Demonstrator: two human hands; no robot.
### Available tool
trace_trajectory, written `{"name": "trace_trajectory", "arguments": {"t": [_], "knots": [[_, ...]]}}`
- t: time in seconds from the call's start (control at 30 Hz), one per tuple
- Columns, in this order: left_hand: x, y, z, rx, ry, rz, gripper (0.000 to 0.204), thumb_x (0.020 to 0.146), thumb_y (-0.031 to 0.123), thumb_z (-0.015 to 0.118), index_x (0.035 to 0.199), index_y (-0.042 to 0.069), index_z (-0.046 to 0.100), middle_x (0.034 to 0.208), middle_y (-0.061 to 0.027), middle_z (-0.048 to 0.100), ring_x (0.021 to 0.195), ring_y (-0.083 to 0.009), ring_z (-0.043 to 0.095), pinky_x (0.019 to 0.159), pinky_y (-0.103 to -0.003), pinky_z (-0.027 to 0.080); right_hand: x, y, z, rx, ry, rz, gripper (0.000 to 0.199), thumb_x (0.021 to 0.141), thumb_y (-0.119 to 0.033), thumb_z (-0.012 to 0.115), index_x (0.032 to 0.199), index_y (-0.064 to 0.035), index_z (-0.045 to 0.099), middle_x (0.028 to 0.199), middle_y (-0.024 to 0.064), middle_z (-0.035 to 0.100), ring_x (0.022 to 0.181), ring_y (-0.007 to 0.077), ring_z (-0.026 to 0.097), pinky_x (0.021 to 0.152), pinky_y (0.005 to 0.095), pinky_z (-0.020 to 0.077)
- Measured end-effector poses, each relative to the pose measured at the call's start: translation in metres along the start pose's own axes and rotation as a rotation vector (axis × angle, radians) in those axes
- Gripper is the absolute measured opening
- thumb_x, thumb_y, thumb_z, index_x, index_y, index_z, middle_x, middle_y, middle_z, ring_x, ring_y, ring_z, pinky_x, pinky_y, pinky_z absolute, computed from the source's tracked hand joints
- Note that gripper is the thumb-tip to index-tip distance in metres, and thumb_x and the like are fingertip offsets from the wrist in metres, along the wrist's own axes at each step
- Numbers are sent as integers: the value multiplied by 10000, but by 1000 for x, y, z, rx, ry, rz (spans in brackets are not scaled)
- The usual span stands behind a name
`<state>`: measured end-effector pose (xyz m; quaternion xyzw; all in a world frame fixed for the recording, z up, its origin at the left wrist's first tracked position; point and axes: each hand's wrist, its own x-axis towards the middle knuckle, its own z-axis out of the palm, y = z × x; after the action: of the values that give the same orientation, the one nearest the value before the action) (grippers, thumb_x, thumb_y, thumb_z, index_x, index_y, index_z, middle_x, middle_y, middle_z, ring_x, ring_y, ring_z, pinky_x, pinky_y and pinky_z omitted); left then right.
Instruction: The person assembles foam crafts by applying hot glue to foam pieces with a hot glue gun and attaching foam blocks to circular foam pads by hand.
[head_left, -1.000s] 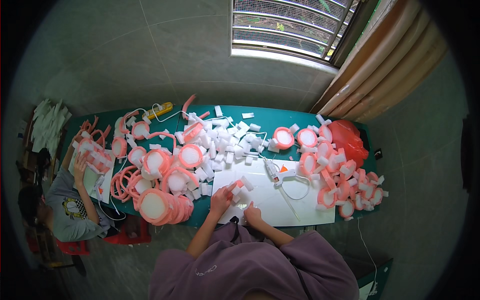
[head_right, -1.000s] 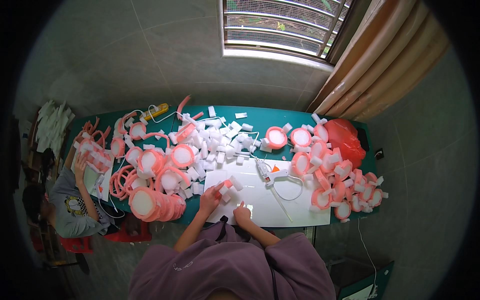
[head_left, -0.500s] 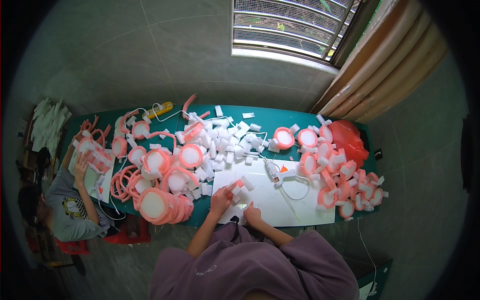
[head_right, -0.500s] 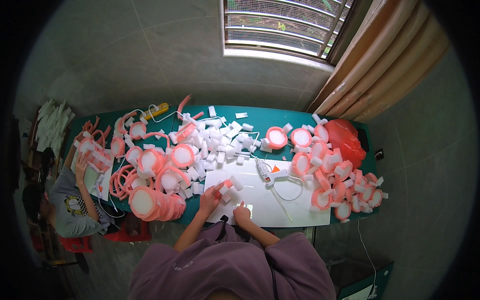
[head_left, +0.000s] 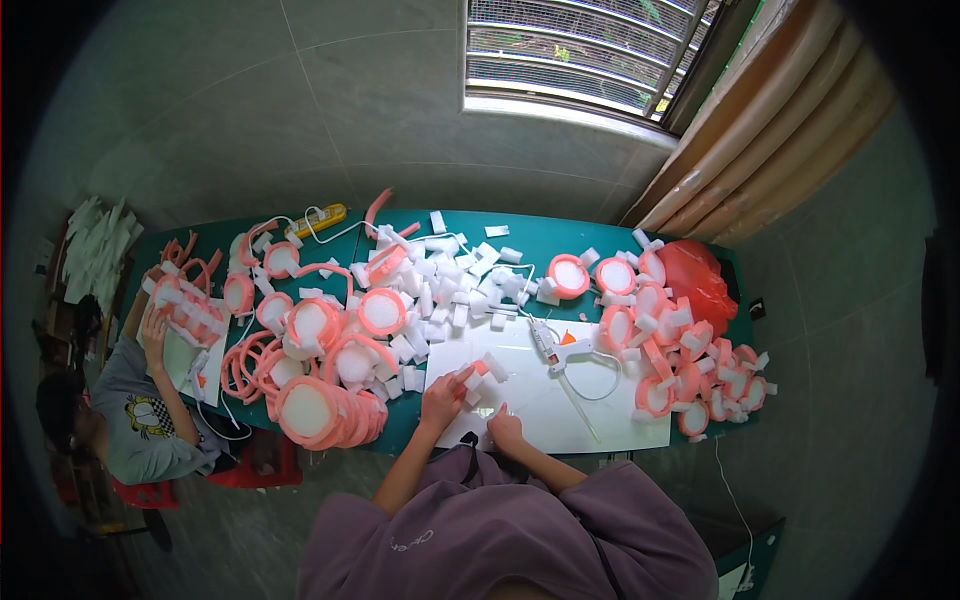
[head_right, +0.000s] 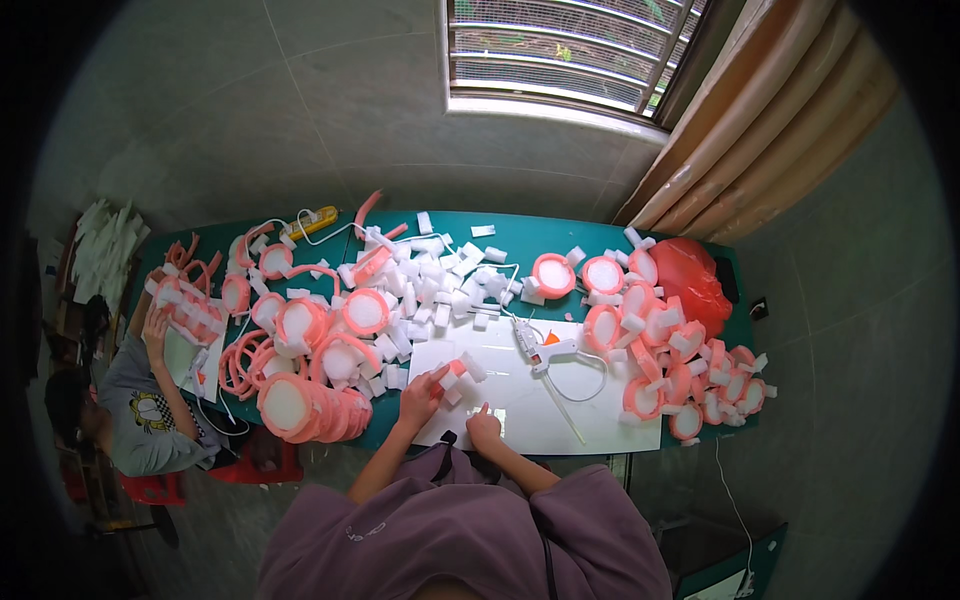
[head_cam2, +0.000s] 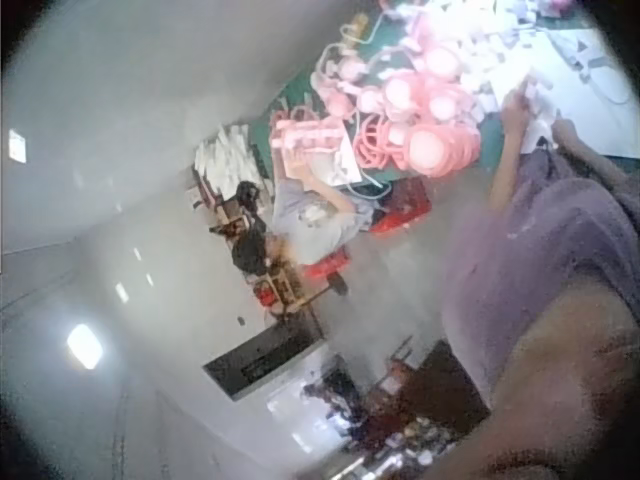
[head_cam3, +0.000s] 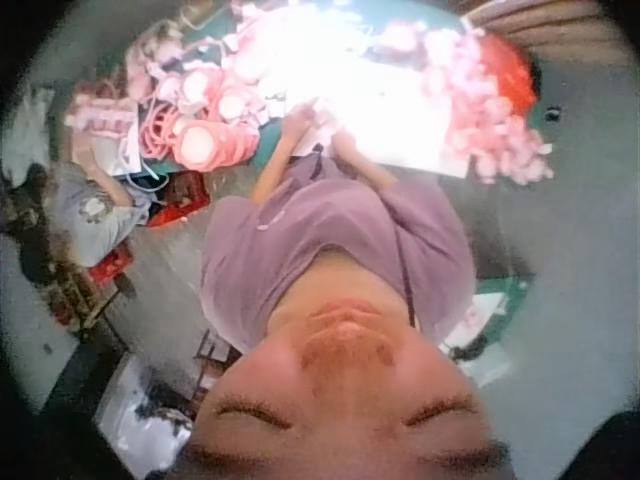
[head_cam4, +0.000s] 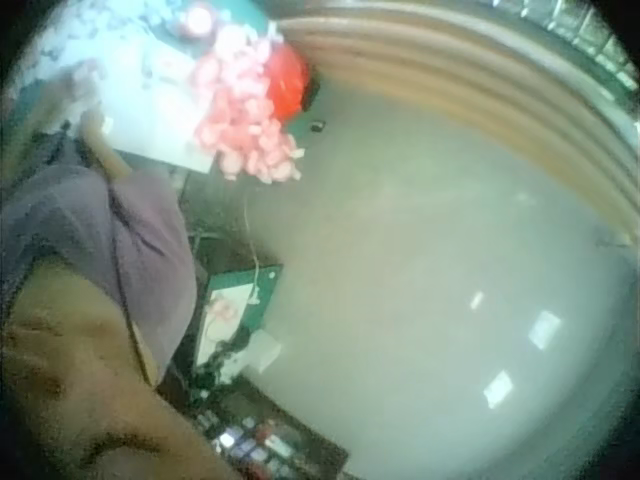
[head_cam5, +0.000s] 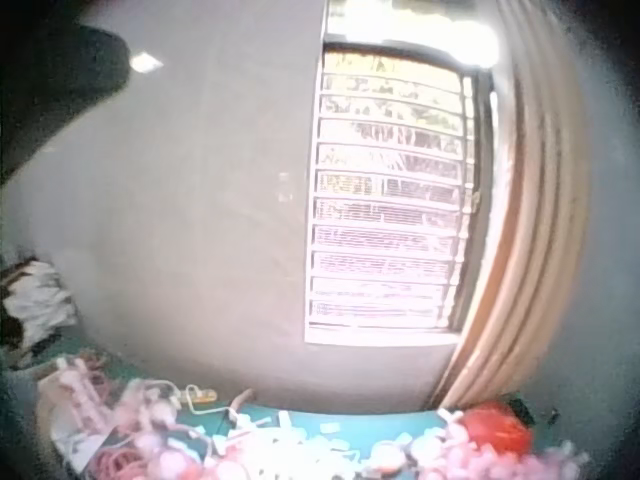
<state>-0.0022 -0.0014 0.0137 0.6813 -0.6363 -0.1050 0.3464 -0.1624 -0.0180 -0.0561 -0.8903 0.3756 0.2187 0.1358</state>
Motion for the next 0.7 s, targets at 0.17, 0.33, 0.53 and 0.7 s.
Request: {"name": "trace_trajectory", "arguments": {"t": [0.17, 0.33, 0.53, 0.7], "knots": [[-1, -1, 2, 8, -14, -14, 511, 657, 90, 571, 1132, 239, 458, 748, -46, 506, 677, -232, 522, 588, -338, 444, -1, -1, 2, -58, 40, -2, 188, 686, -96, 514, 829, -97, 636, 1139, 299, 404, 630, 232, 613, 437, 283, 468], [-1, -1, 2, -3, -10, -5, 512, 659, 94, 572, 1135, 243, 454, 759, -44, 511, 681, -229, 524, 593, -334, 446, -1, -1, 4, -60, 76, 5, 185, 688, -100, 512, 825, -94, 636, 1150, 292, 397, 632, 232, 614, 433, 285, 468], [-2, -2, 2, -11, 5, 2, 523, 656, 91, 573, 1140, 245, 447, 753, -44, 507, 683, -230, 522, 591, -336, 446, -3, -2, -10, 8, -55, -6, 352, 576, -171, 662, 896, -36, 611, 1164, 351, 324, 752, 237, 609, 531, 297, 491], [-1, -1, 1, 0, -9, 0, 531, 653, 87, 572, 1144, 243, 443, 747, -46, 503, 681, -232, 520, 589, -337, 445, 2, 0, 3, -9, -43, 5, 343, 602, -165, 641, 915, -30, 603, 1167, 346, 325, 747, 230, 610, 530, 297, 490]]}}
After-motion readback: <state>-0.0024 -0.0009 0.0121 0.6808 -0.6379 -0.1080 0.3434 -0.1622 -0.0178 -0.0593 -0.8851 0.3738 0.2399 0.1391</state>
